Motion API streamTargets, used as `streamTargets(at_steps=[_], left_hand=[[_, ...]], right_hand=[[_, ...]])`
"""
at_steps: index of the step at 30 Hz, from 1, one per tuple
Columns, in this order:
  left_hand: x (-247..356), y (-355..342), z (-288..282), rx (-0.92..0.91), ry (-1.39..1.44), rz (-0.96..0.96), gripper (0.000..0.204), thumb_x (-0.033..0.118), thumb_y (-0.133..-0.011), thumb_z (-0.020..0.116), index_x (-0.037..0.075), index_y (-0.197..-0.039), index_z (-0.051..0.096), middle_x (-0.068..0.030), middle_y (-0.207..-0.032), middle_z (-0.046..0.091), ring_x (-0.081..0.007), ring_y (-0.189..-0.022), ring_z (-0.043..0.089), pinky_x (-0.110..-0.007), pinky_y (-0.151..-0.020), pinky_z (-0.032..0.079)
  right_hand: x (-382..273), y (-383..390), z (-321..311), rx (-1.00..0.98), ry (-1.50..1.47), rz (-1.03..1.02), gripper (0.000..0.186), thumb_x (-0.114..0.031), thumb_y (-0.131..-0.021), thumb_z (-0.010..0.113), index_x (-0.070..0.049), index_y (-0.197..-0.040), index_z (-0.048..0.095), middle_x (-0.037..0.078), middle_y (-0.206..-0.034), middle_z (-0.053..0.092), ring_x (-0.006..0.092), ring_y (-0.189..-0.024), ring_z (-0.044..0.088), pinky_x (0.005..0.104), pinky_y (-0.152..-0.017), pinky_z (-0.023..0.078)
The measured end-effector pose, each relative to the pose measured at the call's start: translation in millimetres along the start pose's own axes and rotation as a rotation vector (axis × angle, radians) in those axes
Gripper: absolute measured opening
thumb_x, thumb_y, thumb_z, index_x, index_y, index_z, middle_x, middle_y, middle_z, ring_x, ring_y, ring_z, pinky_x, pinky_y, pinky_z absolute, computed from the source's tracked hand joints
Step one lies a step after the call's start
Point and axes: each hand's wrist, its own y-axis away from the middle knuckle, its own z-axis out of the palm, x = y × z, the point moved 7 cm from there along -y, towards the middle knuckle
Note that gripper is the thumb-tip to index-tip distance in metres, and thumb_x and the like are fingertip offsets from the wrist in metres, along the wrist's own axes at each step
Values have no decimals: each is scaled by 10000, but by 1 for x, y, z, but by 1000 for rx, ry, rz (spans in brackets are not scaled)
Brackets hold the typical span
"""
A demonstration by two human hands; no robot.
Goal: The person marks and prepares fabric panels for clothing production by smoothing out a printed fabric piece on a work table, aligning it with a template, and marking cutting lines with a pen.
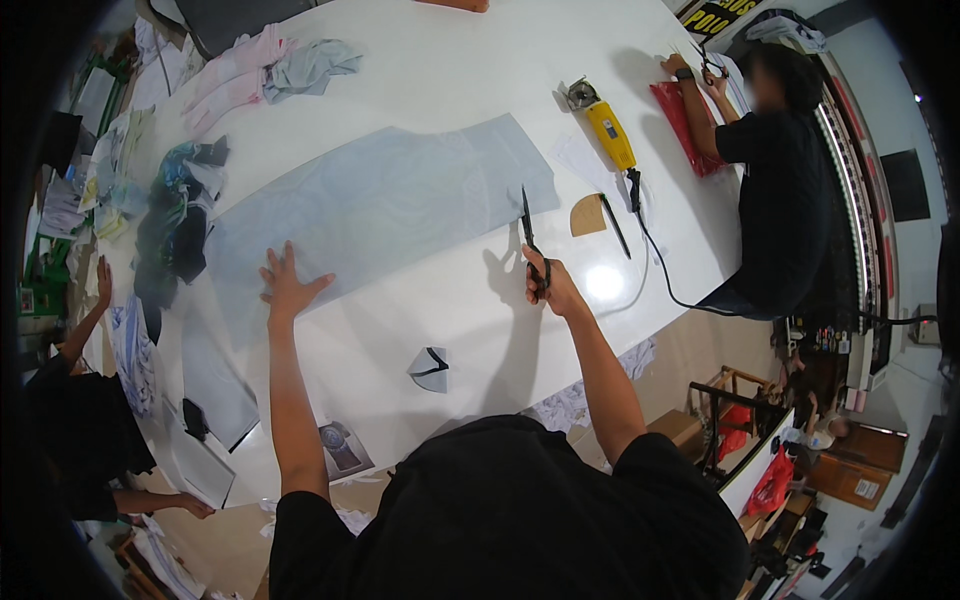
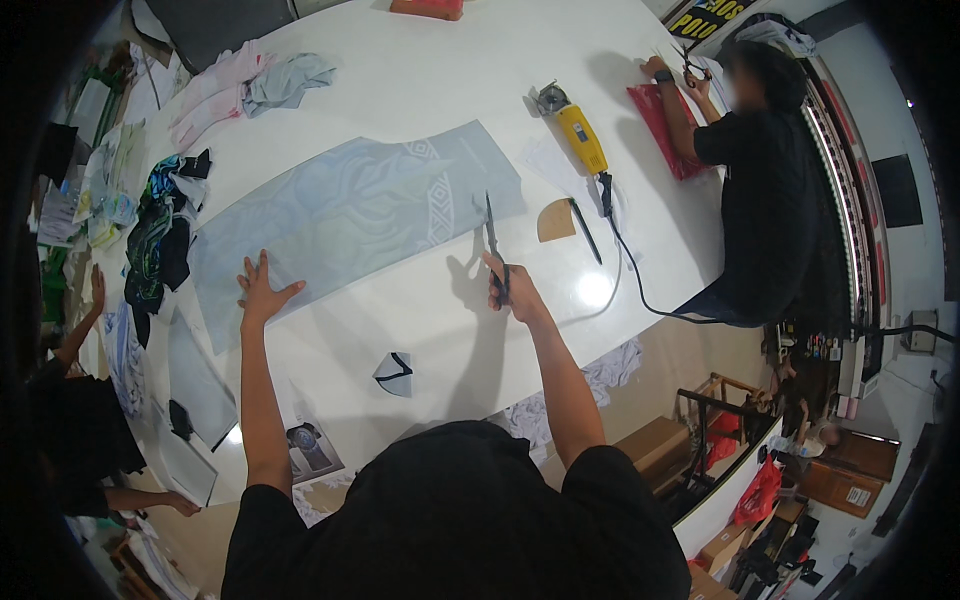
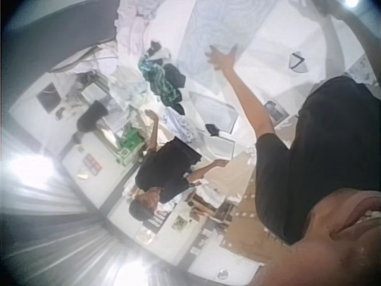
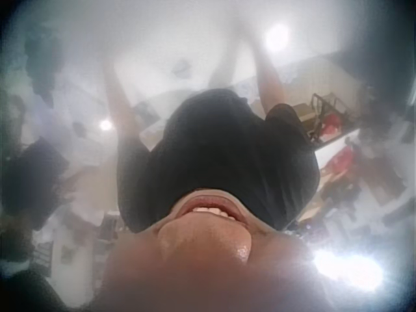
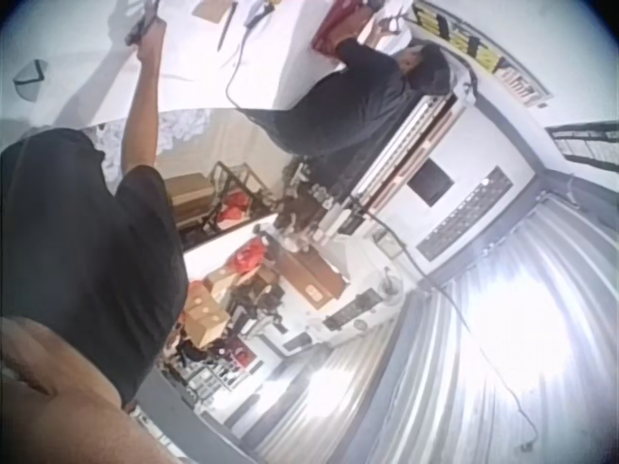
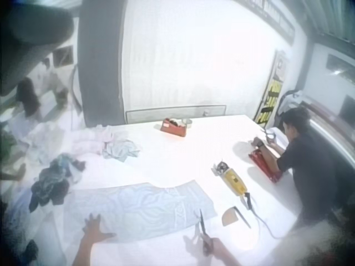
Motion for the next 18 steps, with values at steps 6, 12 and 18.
streamTargets(at_steps=[6, 12, 18], left_hand=[[-4, -2, 4, 16, 18, 18, 1191, 591, -685, 818, 216, -1599, 151, -188, -1658, 6, -520, -1488, -18, -782, -1077, 132], [-4, -3, 4, 10, -1, 12, 1199, 604, -683, 812, 228, -1602, 139, -187, -1658, 3, -523, -1487, -13, -786, -1075, 129], [-7, -5, 7, 21, -12, 12, 1212, 632, -678, 801, 237, -1605, 127, -184, -1659, -11, -521, -1488, -17, -785, -1077, 120]], right_hand=[[-2, -1, 3, 16, -11, -4, 512, -540, -874, 711, -84, -743, 519, 23, -561, 510, 187, -427, 545, 314, -426, 435], [1, -4, 3, 42, 23, -24, 519, -553, -872, 711, -86, -749, 520, 19, -559, 498, 181, -435, 529, 314, -428, 417], [8, -6, 7, 66, -5, -25, 525, -550, -875, 712, -83, -745, 511, 18, -561, 491, 178, -437, 524, 319, -424, 420]])
